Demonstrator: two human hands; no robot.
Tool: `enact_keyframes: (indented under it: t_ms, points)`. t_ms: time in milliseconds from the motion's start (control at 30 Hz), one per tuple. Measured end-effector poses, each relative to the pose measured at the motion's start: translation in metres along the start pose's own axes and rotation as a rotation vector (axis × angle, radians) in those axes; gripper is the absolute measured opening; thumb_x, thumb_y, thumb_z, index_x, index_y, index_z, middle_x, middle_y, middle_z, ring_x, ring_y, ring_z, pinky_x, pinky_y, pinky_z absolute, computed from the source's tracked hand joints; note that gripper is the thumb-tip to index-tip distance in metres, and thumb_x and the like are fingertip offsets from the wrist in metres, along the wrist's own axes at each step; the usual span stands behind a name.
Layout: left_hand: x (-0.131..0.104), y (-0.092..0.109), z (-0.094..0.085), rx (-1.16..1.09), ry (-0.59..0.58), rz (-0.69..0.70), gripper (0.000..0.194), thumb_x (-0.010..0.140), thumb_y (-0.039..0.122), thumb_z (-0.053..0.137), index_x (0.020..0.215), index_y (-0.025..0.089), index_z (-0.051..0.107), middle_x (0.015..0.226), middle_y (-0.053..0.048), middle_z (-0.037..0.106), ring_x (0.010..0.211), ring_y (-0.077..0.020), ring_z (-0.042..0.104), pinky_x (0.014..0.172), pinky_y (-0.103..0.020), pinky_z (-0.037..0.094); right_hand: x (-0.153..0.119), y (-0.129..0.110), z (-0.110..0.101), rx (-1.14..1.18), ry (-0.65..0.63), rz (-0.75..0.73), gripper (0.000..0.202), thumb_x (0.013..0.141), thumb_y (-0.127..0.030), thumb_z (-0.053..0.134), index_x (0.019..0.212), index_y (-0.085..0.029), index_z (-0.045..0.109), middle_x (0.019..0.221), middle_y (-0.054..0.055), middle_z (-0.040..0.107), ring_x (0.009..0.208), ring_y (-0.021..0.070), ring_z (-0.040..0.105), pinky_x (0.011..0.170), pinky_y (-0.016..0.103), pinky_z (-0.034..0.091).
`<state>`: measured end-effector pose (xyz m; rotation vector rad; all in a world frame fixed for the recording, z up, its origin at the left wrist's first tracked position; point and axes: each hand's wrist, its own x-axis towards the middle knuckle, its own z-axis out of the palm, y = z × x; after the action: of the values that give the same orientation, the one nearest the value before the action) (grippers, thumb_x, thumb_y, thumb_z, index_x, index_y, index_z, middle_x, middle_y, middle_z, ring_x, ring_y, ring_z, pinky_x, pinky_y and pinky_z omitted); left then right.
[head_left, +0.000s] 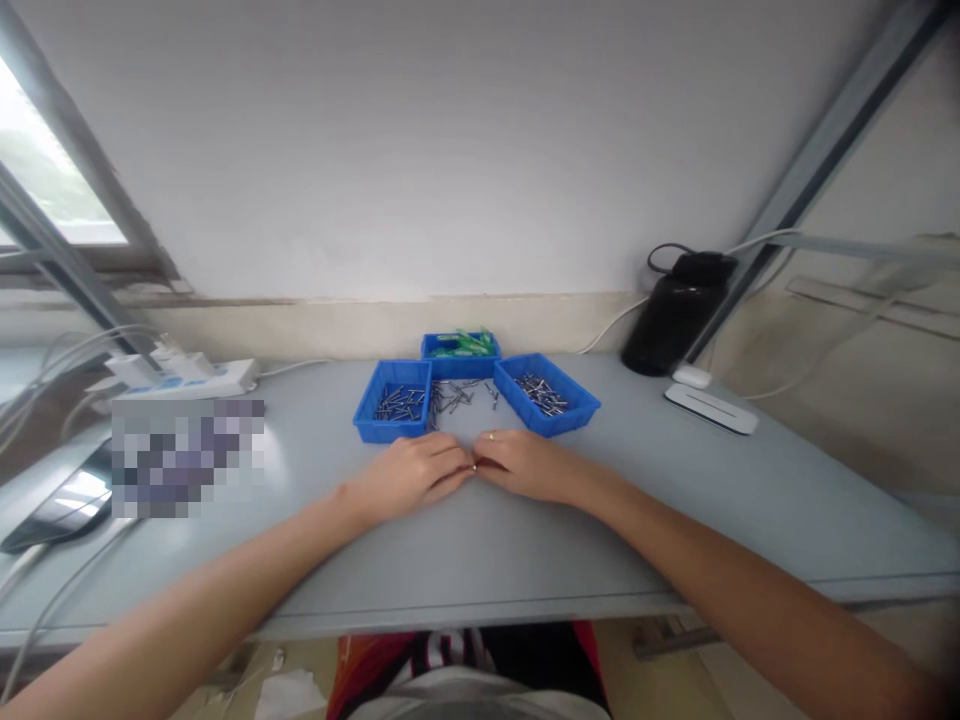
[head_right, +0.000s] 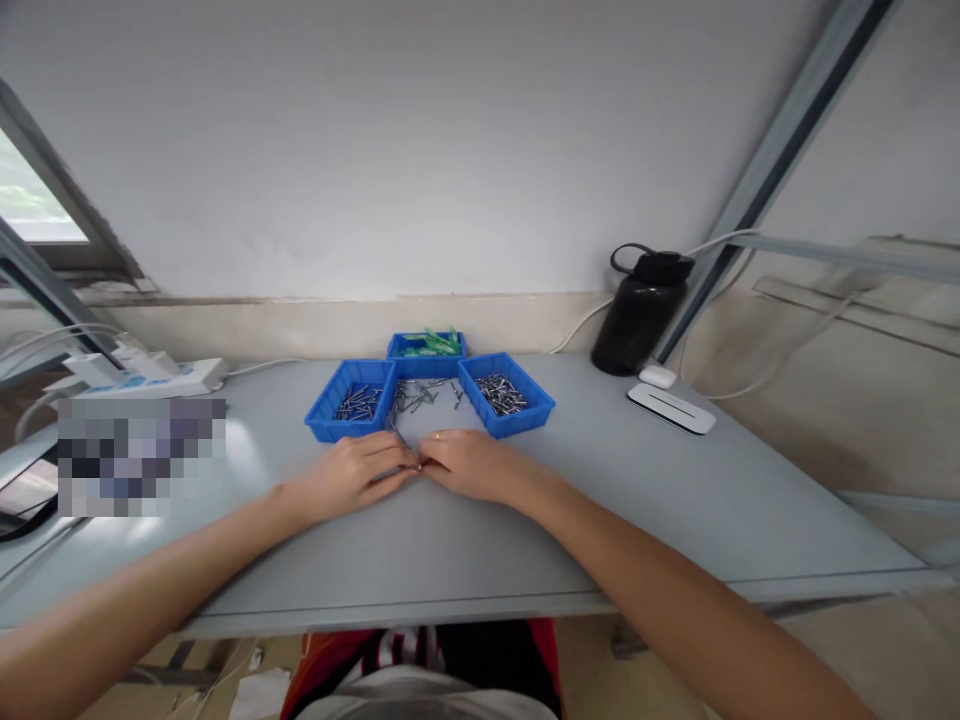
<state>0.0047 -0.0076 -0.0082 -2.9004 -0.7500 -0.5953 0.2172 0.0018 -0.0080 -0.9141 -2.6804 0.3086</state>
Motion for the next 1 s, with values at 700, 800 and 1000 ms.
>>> enact_keyframes:
  t_ms: [700,800,1000]
  points:
    - [0.003,-0.004,-0.007,0.081,-0.229,-0.257,0.041,0.1,0.036,0.022,0.086,0.018,0.056,0.074,-0.003,0.063,0.068,-0.0152,0.061,0.063,-0.025,0.042,-0.006,-0.003,-0.013,-0.055,0.122,0.074,0.019,0.095,-0.027,0.045,0.109,-0.018,0.054,0.103,0.008,0.064,0.088,0.0187,0.06,0.074,0.03,0.042]
    - [0.002,-0.006,-0.006,0.11,-0.26,-0.279,0.042,0.1,0.038,0.02,0.087,0.018,0.055,0.074,-0.004,0.064,0.067,-0.0164,0.062,0.063,-0.026,0.042,-0.007,-0.005,-0.012,-0.133,0.107,-0.049,0.02,0.092,-0.023,0.048,0.11,-0.017,0.054,0.104,0.009,0.063,0.094,0.0199,0.06,0.078,0.03,0.043]
    - [0.001,-0.008,-0.006,0.126,-0.26,-0.288,0.045,0.1,0.038,0.019,0.084,0.017,0.056,0.072,-0.005,0.064,0.066,-0.0164,0.062,0.061,-0.025,0.041,-0.006,-0.008,-0.01,-0.321,0.061,-0.189,0.018,0.093,-0.022,0.044,0.089,-0.016,0.061,0.085,0.007,0.063,0.082,0.0189,0.058,0.075,0.03,0.042]
